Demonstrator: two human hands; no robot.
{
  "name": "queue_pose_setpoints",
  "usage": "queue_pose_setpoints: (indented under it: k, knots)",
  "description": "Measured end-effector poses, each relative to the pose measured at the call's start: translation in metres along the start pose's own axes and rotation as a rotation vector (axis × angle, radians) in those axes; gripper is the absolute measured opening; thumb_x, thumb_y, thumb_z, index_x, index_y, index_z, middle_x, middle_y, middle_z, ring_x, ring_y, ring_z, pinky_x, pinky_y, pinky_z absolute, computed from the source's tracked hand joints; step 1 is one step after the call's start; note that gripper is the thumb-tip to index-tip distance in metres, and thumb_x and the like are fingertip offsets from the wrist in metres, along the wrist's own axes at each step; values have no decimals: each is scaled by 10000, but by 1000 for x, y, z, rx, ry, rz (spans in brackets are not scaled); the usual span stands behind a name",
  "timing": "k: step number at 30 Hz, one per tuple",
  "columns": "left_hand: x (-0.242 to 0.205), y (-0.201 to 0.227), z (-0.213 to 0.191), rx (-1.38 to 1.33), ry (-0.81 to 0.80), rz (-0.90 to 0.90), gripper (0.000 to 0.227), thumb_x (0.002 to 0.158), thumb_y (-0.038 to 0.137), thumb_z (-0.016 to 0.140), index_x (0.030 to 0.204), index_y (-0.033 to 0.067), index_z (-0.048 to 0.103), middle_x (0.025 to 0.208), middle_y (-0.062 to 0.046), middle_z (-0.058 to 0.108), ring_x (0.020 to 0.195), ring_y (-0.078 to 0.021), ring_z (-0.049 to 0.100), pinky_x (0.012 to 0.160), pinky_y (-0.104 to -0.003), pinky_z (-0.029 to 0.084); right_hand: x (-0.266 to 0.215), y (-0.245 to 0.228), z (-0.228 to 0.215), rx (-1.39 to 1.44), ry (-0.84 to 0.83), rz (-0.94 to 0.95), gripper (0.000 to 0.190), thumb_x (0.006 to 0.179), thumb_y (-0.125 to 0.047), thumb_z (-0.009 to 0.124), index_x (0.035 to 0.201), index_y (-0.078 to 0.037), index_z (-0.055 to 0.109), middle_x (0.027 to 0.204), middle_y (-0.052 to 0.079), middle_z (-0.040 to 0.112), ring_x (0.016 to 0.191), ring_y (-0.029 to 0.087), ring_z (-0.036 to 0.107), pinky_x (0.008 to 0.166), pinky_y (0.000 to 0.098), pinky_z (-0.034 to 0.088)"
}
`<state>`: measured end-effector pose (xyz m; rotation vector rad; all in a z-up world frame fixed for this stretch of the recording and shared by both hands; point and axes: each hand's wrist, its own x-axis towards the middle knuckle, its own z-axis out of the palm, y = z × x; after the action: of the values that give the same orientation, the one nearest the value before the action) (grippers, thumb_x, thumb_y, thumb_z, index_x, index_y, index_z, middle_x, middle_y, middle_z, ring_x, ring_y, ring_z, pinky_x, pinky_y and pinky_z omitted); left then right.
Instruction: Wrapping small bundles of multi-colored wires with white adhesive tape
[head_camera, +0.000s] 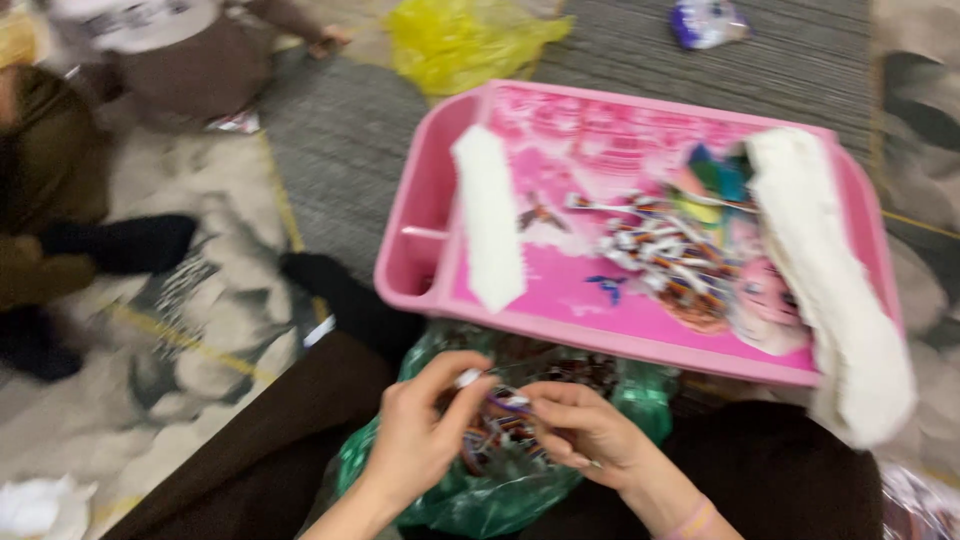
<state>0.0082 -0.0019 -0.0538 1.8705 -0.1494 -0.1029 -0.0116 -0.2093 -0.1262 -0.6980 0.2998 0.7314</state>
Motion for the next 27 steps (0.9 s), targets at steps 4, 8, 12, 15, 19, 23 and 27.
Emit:
queue_pose_setpoints:
  k: [4,8,12,15,19,23,27]
  knots:
    - [-2,6,-4,-50,44,38,151,782,89,639,928,65,667,678,4,686,495,-75,555,450,-205,453,6,11,-21,54,-34,1,308,851,-5,545,1153,49,576,667,89,558,468,106,403,360,197,281]
    - [-6,7,-12,-35,29,112,151,815,96,602,956,55,638,707,-30,680,486,-113,595,424,-229,449,5,3,-10,-185,31,-61,399,795,-20,594,1181,70,550,744,138,559,502,135,419,355,221,283]
    - [-10,7,-14,95,90,285,144,822,73,575,961,53,609,823,-42,682,547,-202,615,496,-301,474,0,-2,-7,-501,365,-171,131,787,35,644,908,77,620,666,183,579,476,196,410,399,295,276]
    - [-12,1,-14,132,104,272,155,820,54,558,972,57,588,823,-58,677,598,-237,637,524,-324,486,-8,-4,16,-773,482,-256,89,783,80,657,871,95,660,769,138,635,606,180,489,547,260,360]
    - [-15,-18,-2,56,80,171,157,827,89,562,983,78,575,727,-67,657,568,-246,628,511,-339,481,-9,17,28,-876,521,-382,129,836,7,614,958,41,636,680,83,581,523,115,427,454,219,311]
    - [-11,-43,5,-196,40,-256,190,778,96,598,954,45,646,672,-57,676,538,-130,616,488,-249,487,-14,19,46,-1133,440,-474,120,797,-10,610,915,5,627,790,63,646,639,132,562,591,228,445]
    - [-1,-64,-2,335,-314,-284,214,763,192,563,935,137,679,863,-54,715,773,-283,673,713,-393,518,-4,-3,51,-1759,527,37,270,763,-322,644,907,-110,730,875,-25,738,614,159,634,600,274,507]
